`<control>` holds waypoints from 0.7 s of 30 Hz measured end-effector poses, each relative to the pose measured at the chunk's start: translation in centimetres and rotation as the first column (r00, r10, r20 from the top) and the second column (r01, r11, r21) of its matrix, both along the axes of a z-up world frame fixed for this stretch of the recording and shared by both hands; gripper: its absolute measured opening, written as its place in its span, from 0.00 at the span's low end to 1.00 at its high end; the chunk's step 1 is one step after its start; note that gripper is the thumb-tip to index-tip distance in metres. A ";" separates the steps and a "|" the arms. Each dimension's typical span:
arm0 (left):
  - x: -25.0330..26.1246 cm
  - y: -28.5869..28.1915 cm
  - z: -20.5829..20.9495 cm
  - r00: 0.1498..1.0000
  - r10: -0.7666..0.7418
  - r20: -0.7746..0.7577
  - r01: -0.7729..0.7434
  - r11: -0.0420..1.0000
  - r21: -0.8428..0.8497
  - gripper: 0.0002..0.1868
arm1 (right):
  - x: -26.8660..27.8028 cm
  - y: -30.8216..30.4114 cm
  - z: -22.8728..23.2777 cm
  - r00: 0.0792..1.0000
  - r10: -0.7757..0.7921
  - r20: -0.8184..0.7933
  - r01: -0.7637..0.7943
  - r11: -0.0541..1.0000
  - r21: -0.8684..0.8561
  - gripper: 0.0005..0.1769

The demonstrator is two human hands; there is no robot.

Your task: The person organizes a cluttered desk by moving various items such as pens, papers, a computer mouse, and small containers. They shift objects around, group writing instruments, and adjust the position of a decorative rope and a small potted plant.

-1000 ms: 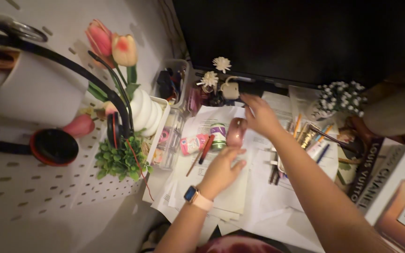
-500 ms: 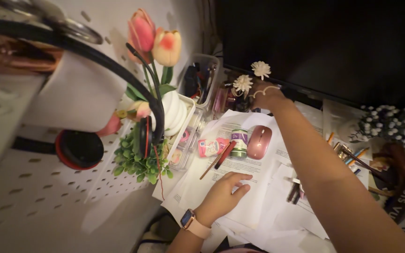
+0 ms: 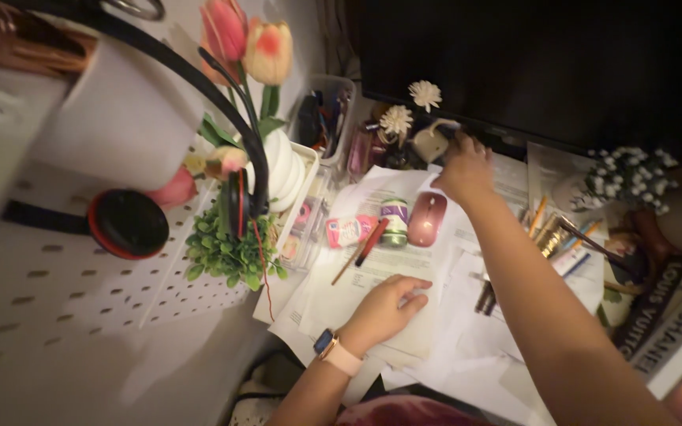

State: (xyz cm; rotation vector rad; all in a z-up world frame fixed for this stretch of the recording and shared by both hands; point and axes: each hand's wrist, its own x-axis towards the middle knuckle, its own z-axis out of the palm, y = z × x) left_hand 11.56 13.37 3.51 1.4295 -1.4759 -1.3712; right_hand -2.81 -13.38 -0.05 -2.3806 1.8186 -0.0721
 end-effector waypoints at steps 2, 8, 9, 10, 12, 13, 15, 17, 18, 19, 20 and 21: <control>-0.7 -0.1 -0.7 0.999 -0.007 0.050 0.009 0.999 -0.047 0.16 | -2.8 3.4 0.6 0.999 -0.021 0.038 0.020 1.000 0.020 0.52; -5.5 -1.4 -3.0 0.996 0.003 0.084 0.002 0.998 -0.058 0.12 | -13.6 17.4 1.1 0.859 -0.206 0.468 0.190 0.978 0.083 0.44; -6.9 -1.7 -3.4 0.996 0.013 0.086 -0.010 0.999 -0.033 0.12 | -14.6 19.1 0.9 0.805 -0.349 0.480 0.277 0.936 0.215 0.42; -8.3 -1.9 -3.8 0.992 0.067 0.107 -0.045 0.979 -0.201 0.11 | -15.4 20.5 0.6 0.736 -0.485 0.472 0.351 0.870 0.347 0.40; -11.5 -2.6 -4.6 0.988 0.093 0.126 -0.038 0.924 -0.381 0.15 | -16.4 22.0 0.4 0.889 -0.185 0.418 0.178 0.982 0.056 0.42; -13.0 -3.1 -5.1 0.989 0.065 0.134 -0.006 0.917 -0.398 0.19 | -17.0 22.6 0.4 0.936 -0.032 0.351 0.065 0.995 -0.082 0.43; -15.9 -3.4 -5.9 0.936 0.070 0.346 0.124 0.852 -0.508 0.21 | -18.0 23.7 0.5 0.859 -0.199 0.472 0.178 0.980 0.089 0.35; -18.6 -3.4 -6.5 0.821 0.121 0.558 0.250 0.802 -0.543 0.24 | -19.6 24.5 0.9 0.835 -0.269 0.481 0.231 0.963 0.138 0.34; -19.1 -3.3 -6.6 0.729 0.162 0.666 0.303 0.795 -0.525 0.24 | -20.1 24.9 0.9 0.858 -0.255 0.446 0.235 0.967 0.100 0.36; -19.3 -3.3 -6.6 0.621 0.202 0.758 0.353 0.791 -0.500 0.24 | -20.6 25.2 0.8 0.879 -0.242 0.410 0.238 0.969 0.062 0.38; -19.4 -3.3 -6.5 0.597 0.132 0.791 0.362 0.836 -0.413 0.28 | -21.3 25.3 0.6 0.856 -0.289 0.430 0.271 0.957 0.103 0.39; -19.2 -3.3 -6.3 0.574 0.060 0.817 0.368 0.872 -0.322 0.32 | -21.7 25.2 0.2 0.830 -0.335 0.446 0.302 0.942 0.145 0.40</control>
